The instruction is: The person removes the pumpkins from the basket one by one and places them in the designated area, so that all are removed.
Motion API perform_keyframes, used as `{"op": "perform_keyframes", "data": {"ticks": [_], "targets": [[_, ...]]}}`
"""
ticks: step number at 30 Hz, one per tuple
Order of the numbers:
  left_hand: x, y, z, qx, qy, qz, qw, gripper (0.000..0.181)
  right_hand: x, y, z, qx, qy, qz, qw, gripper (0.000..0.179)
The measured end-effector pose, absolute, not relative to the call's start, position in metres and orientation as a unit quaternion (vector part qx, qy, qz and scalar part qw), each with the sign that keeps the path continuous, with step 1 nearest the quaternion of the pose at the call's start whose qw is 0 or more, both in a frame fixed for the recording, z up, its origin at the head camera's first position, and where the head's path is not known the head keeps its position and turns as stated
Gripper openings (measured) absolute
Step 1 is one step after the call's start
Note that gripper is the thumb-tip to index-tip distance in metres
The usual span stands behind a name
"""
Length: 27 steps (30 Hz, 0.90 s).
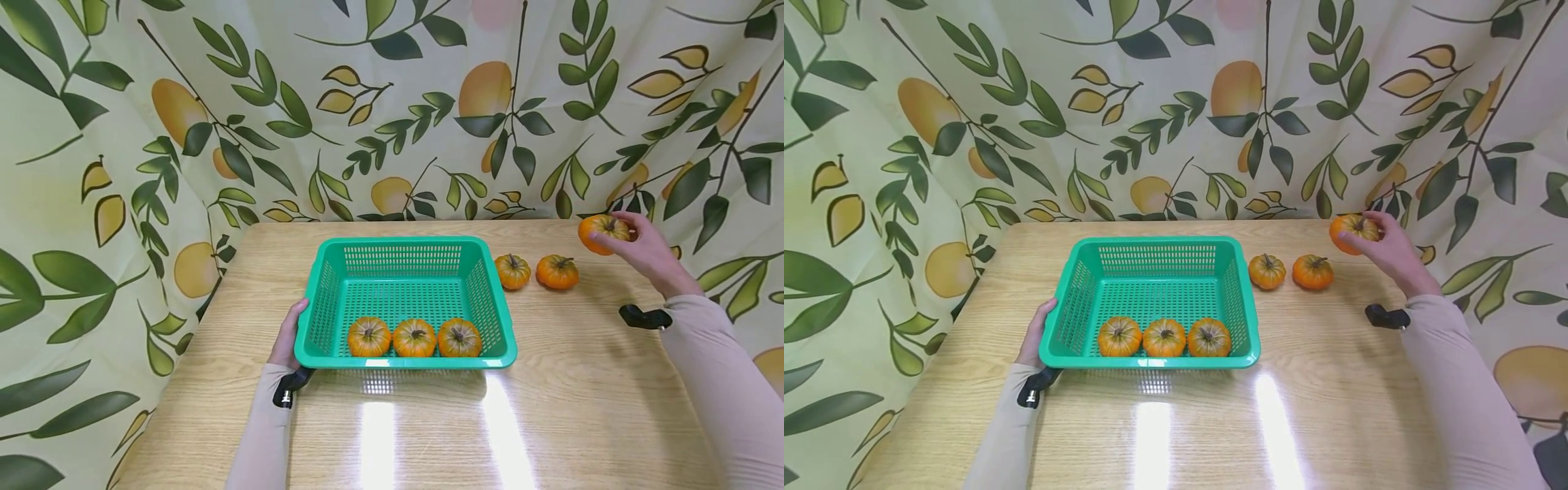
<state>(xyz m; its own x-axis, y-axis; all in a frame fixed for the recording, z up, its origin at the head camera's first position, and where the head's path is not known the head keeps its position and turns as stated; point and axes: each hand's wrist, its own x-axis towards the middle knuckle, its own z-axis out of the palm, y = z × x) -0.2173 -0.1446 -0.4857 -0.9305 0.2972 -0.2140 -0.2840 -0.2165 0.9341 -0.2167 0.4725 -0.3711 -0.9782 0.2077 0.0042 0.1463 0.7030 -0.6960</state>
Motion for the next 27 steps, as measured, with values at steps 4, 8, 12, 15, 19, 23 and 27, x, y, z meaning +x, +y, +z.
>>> {"op": "perform_keyframes", "data": {"ticks": [4, 8, 12, 15, 19, 23, 27], "targets": [[-0.217, -0.145, -0.485, 0.006, 0.601, 0.777, 0.187, 0.065, -0.216, 0.478, -0.376, -0.103, -0.919, 0.379, 0.039, 0.093], [-0.217, -0.144, -0.484, 0.005, 0.606, 0.774, 0.185, 0.065, -0.215, 0.482, -0.38, -0.12, -0.917, 0.379, 0.042, 0.093], [-0.217, -0.144, -0.483, 0.007, 0.606, 0.774, 0.185, 0.065, -0.214, 0.485, -0.384, -0.13, -0.915, 0.379, 0.043, 0.095], [-0.216, -0.143, -0.483, 0.004, 0.6, 0.778, 0.189, 0.064, -0.213, 0.486, -0.387, -0.134, -0.913, 0.384, 0.036, 0.097], [-0.215, -0.143, -0.485, -0.002, 0.592, 0.783, 0.192, 0.063, -0.212, 0.489, -0.391, -0.138, -0.91, 0.391, 0.032, 0.1], [-0.214, -0.142, -0.485, -0.004, 0.589, 0.785, 0.193, 0.063, -0.212, 0.491, -0.396, -0.144, -0.906, 0.396, 0.035, 0.101], [-0.213, -0.142, -0.484, -0.005, 0.592, 0.783, 0.192, 0.063, -0.213, 0.492, -0.4, -0.154, -0.899, 0.407, 0.039, 0.102]]}}
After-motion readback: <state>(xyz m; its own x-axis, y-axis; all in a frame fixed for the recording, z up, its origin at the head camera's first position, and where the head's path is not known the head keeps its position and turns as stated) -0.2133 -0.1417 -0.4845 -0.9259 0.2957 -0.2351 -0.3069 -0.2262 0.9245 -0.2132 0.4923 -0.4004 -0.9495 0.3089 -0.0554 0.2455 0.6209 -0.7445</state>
